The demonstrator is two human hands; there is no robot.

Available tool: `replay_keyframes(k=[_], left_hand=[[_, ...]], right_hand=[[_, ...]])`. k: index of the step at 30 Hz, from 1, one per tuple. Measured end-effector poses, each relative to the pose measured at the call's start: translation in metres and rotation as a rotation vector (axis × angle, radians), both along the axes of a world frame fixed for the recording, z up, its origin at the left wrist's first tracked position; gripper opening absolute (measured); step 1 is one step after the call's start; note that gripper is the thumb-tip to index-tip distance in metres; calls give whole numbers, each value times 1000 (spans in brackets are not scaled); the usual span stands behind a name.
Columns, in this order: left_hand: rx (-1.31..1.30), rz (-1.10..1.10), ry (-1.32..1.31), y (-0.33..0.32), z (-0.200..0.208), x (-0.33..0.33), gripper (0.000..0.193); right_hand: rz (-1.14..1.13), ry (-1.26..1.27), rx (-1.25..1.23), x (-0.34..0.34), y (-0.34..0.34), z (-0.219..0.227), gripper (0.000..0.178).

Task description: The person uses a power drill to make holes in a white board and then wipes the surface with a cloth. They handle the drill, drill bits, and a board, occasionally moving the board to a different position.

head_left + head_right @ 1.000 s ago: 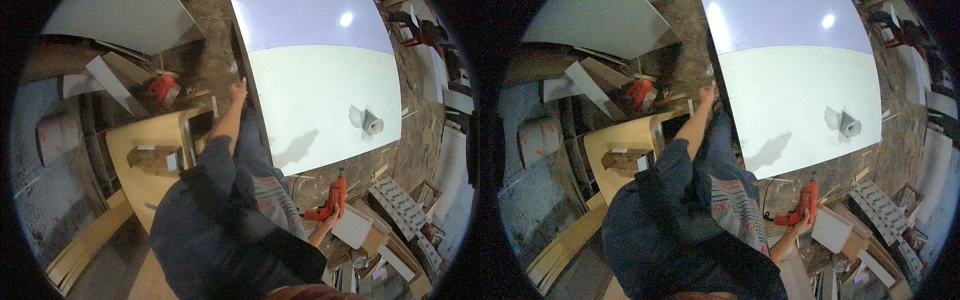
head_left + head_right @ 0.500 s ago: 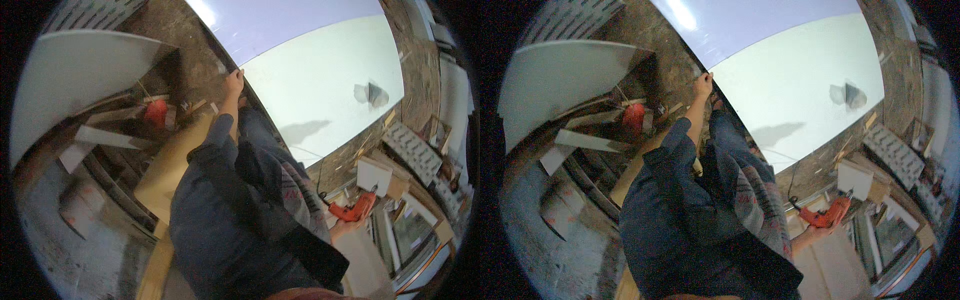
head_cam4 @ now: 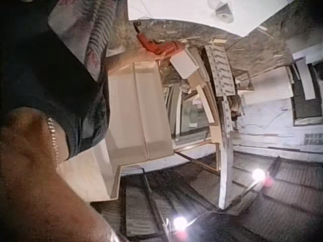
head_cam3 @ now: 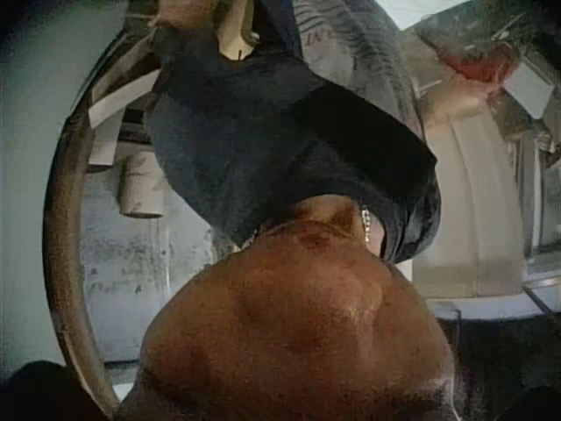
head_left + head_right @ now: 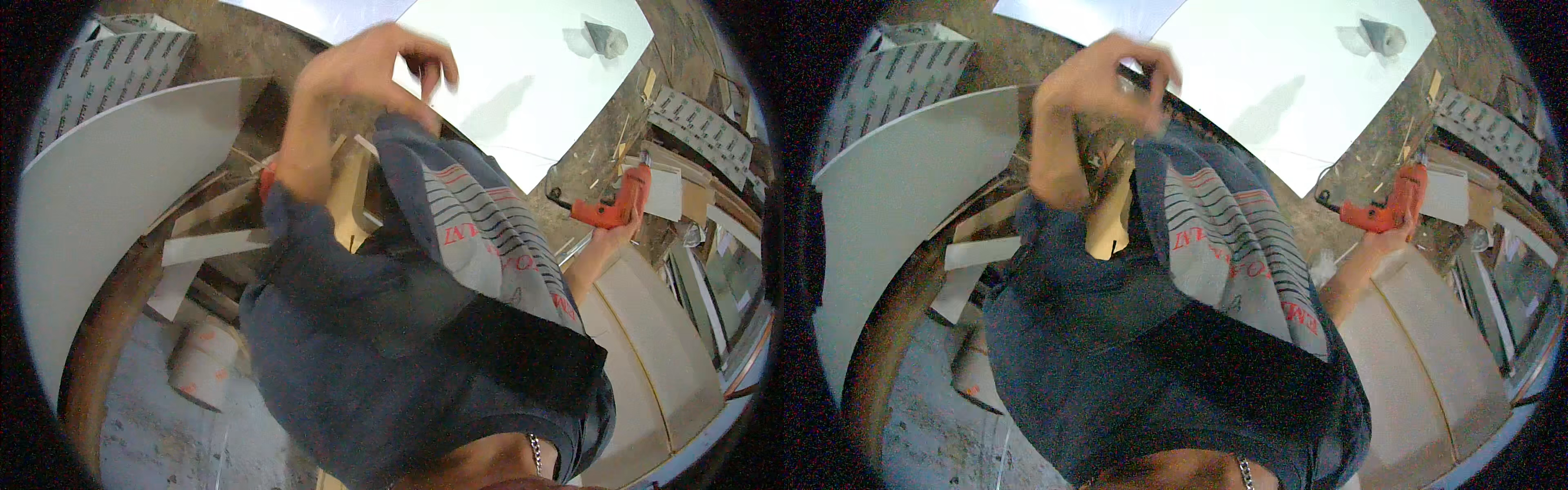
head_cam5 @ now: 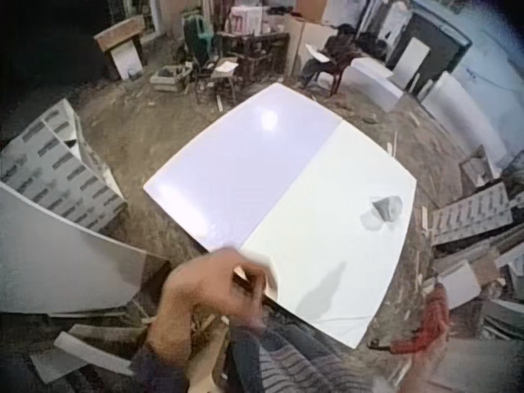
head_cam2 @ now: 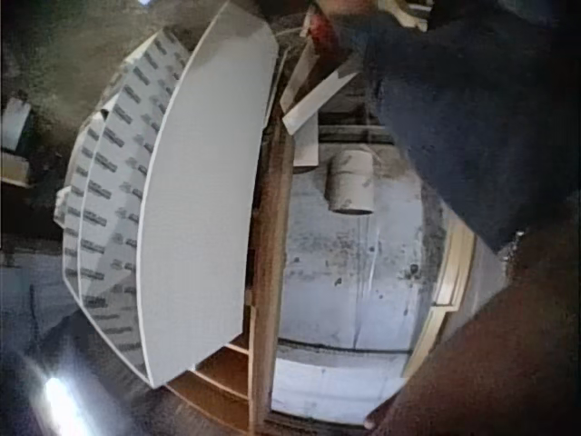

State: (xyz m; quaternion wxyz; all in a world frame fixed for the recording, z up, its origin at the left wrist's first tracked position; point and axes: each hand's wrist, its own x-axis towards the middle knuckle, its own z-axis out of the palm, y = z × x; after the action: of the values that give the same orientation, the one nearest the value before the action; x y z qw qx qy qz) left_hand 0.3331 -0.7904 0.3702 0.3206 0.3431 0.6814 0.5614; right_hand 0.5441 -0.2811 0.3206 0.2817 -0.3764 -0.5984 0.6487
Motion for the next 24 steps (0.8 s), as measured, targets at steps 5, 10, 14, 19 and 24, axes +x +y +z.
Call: replay_keyframes(k=[5,10,14,19,24], left_hand=[[258,-826,532,-5,118,83,43],[-16,-732,754,-15,158,123,41],[-170,-582,851,-23,195,144,40],[-183,-288,943,-48,219,118,40],[16,73,931,-64,236,38,40]], right_hand=[[-14,3,-153,-11,-11,-51,34],[-88,64,-265,-22,1,-109,28],[-120,-161,-181,-30,-37,-101,42],[27,-182,-83,-27,-33,-127,26],[-53,-221,-33,-20,-14,-147,24]])
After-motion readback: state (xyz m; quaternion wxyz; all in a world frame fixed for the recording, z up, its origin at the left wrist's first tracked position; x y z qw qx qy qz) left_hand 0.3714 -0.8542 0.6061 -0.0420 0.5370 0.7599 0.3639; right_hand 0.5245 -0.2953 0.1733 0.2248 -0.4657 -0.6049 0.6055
